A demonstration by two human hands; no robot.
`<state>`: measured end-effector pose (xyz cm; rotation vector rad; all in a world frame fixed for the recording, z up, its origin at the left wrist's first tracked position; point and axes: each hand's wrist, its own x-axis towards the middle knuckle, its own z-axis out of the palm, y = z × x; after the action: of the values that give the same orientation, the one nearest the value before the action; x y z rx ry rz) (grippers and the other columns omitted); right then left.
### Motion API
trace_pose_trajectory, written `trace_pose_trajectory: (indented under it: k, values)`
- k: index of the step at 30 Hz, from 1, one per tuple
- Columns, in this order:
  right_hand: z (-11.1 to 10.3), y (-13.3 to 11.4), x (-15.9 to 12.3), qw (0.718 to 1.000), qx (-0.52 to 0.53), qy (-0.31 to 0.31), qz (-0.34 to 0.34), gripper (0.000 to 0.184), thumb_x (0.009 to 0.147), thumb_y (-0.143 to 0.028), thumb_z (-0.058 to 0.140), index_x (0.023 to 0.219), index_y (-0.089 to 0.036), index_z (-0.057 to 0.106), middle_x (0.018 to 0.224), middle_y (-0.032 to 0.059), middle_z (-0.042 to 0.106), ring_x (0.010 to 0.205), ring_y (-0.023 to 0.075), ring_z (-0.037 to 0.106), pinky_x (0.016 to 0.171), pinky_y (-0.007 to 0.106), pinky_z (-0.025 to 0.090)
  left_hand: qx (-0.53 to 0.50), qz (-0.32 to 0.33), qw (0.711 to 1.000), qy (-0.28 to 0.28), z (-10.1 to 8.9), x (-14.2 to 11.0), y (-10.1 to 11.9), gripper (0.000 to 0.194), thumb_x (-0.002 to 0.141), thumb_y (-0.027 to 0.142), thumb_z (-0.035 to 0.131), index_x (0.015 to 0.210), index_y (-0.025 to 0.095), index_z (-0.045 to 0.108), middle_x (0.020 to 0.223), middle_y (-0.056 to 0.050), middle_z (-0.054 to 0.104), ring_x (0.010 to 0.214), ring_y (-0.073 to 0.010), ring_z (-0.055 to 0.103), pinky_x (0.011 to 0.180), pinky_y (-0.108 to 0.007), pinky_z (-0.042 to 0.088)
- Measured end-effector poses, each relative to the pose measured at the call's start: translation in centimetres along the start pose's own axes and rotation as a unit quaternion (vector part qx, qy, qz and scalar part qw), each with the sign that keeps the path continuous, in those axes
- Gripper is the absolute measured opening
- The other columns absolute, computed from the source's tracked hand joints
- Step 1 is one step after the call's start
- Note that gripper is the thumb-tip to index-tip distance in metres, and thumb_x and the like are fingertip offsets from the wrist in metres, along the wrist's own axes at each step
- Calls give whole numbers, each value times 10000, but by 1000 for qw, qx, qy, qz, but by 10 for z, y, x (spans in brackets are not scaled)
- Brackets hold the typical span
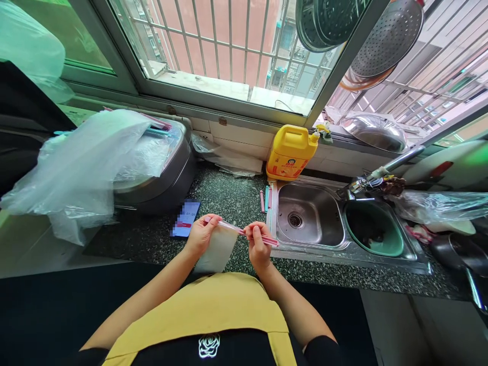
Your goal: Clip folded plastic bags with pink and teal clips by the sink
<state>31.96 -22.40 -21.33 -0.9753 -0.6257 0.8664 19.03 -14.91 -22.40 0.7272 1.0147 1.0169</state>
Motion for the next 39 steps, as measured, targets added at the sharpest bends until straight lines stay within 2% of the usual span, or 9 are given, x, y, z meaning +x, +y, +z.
trace_pose_trajectory:
  k: [8, 15, 17, 20, 22, 25, 29, 32, 39]
  values:
    - [10, -3, 6, 996, 47, 72, -4, 158, 800, -375, 572, 771, -222, 547, 535, -82, 390, 481, 63, 374, 627, 270, 422, 35, 2, 999, -30, 4, -4, 3, 516, 480, 547, 738, 774, 142, 615, 597, 36, 549, 517, -70, 450, 518, -192, 352]
    - [5, -7, 17, 984, -85, 119, -98, 186, 822, -416, 517, 792, -237, 559, 580, -54, 427, 534, 94, 417, 605, 266, 406, 145, 48, 988, -38, 4, -4, -1, 536, 507, 650, 659, 473, 157, 451, 446, 70, 351, 443, -53, 281, 445, -204, 232]
    - [-4, -11, 22, 967, -214, 69, -120, 200, 811, -412, 529, 795, -226, 601, 645, -21, 503, 587, 111, 454, 594, 264, 390, 164, 79, 983, -22, 2, -6, 1, 528, 557, 634, 641, 457, 166, 418, 438, 71, 321, 442, -56, 256, 442, -209, 219]
    - [-9, -20, 29, 929, -344, -134, -21, 206, 750, -392, 599, 792, -199, 656, 647, -11, 544, 549, 105, 436, 523, 243, 346, 200, 129, 971, -23, 2, -11, 8, 481, 618, 589, 625, 467, 169, 448, 445, 60, 349, 455, -68, 279, 459, -214, 244]
    - [-5, -24, 32, 892, -369, -254, 63, 214, 701, -376, 641, 786, -182, 667, 588, -32, 518, 506, 88, 398, 477, 221, 305, 232, 160, 959, -40, 5, -14, 13, 448, 650, 543, 625, 463, 168, 467, 450, 52, 377, 469, -74, 306, 477, -217, 263]
    - [5, -28, 33, 865, -355, -326, 138, 199, 687, -355, 634, 692, -156, 635, 531, -53, 464, 489, 69, 363, 457, 197, 272, 255, 172, 948, -77, 12, -13, 16, 422, 652, 505, 640, 457, 163, 488, 458, 40, 416, 486, -81, 345, 493, -216, 279]
    - [12, -35, 38, 883, -315, -302, 171, 230, 692, -342, 597, 575, -153, 538, 473, -72, 379, 454, 51, 301, 439, 190, 226, 188, 90, 961, -184, 7, -1, 18, 439, 576, 576, 658, 704, 158, 623, 588, 6, 550, 550, -110, 454, 528, -215, 350]
    - [3, -41, 45, 905, -300, -255, 161, 229, 662, -352, 614, 578, -156, 531, 486, -66, 406, 459, 54, 331, 449, 192, 250, 196, 9, 937, -290, -10, 10, 16, 553, 516, 508, 728, 937, 165, 628, 767, -35, 631, 682, -145, 540, 626, -231, 408]
    - [-31, -51, 70, 930, -307, -157, 128, 244, 641, -384, 621, 578, -158, 550, 504, -45, 460, 479, 73, 383, 461, 201, 292, 298, -125, 869, -374, -47, 20, -16, 274, 574, 405, 703, 600, 156, 591, 560, 19, 579, 549, -107, 495, 578, -208, 374]
